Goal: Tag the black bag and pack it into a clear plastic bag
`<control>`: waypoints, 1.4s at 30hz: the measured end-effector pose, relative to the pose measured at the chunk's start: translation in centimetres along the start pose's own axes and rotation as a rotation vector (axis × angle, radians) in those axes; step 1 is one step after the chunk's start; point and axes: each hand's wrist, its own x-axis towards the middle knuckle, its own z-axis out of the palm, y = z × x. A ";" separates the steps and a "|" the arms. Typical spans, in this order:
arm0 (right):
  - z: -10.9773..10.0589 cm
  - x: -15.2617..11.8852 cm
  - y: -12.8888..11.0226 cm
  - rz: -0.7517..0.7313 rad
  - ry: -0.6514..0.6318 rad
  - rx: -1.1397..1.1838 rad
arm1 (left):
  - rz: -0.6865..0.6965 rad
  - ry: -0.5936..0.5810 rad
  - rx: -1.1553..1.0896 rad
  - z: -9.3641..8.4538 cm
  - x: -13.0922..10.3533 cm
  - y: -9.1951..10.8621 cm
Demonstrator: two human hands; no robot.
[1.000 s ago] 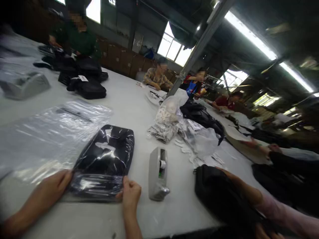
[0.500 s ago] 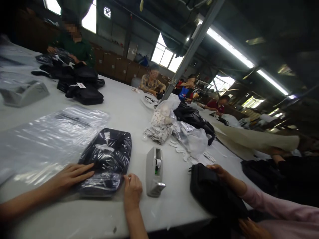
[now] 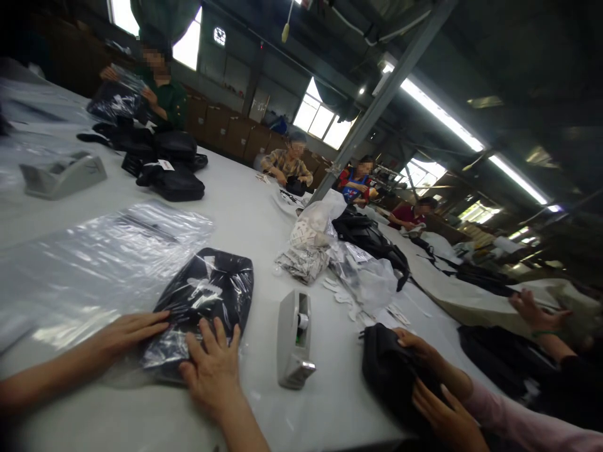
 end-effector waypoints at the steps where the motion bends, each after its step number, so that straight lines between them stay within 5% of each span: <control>1: 0.3 -0.1 0.3 0.008 -0.003 0.007 | -0.023 0.042 0.018 -1.0 -0.1 -0.5; 3: 0.7 -0.2 0.6 0.012 0.000 0.021 | -0.111 0.160 0.079 -3.5 0.7 -0.1; 5: 0.6 -0.4 0.5 0.015 -0.001 0.034 | -0.188 0.273 0.109 -5.8 2.7 2.3; 7: 0.6 -0.5 0.3 0.018 -0.006 0.053 | 0.004 0.216 0.050 -6.6 5.2 6.0; 9: 0.8 -0.6 0.4 0.017 -0.006 0.093 | 0.224 -0.025 0.048 -5.3 7.1 9.4; 12: 2.0 -0.7 1.4 0.009 0.045 0.235 | 0.270 -0.125 0.028 -1.0 7.7 11.5; 15: 3.3 -1.0 2.2 0.131 0.276 0.489 | 0.195 -0.164 0.036 2.3 6.8 10.7; 18: 2.5 -2.3 2.4 0.249 0.419 0.615 | 0.178 -0.187 0.045 3.0 6.2 9.8; 21: -1.3 -5.4 3.5 0.362 0.499 0.562 | 0.186 -0.184 0.066 2.8 6.2 9.8; 25: -7.7 -10.3 7.8 0.890 0.823 0.539 | 0.216 -0.149 0.112 3.1 5.8 9.7; 28: -10.0 -12.1 10.6 1.090 0.766 0.642 | 0.244 -0.115 0.152 3.7 5.6 9.3; 36: -9.2 -10.6 11.1 1.039 0.605 0.811 | 0.242 -0.060 0.138 4.0 5.7 9.4; 42: -10.8 -11.3 10.8 1.027 0.680 0.795 | 0.226 -0.091 0.143 3.8 5.6 9.5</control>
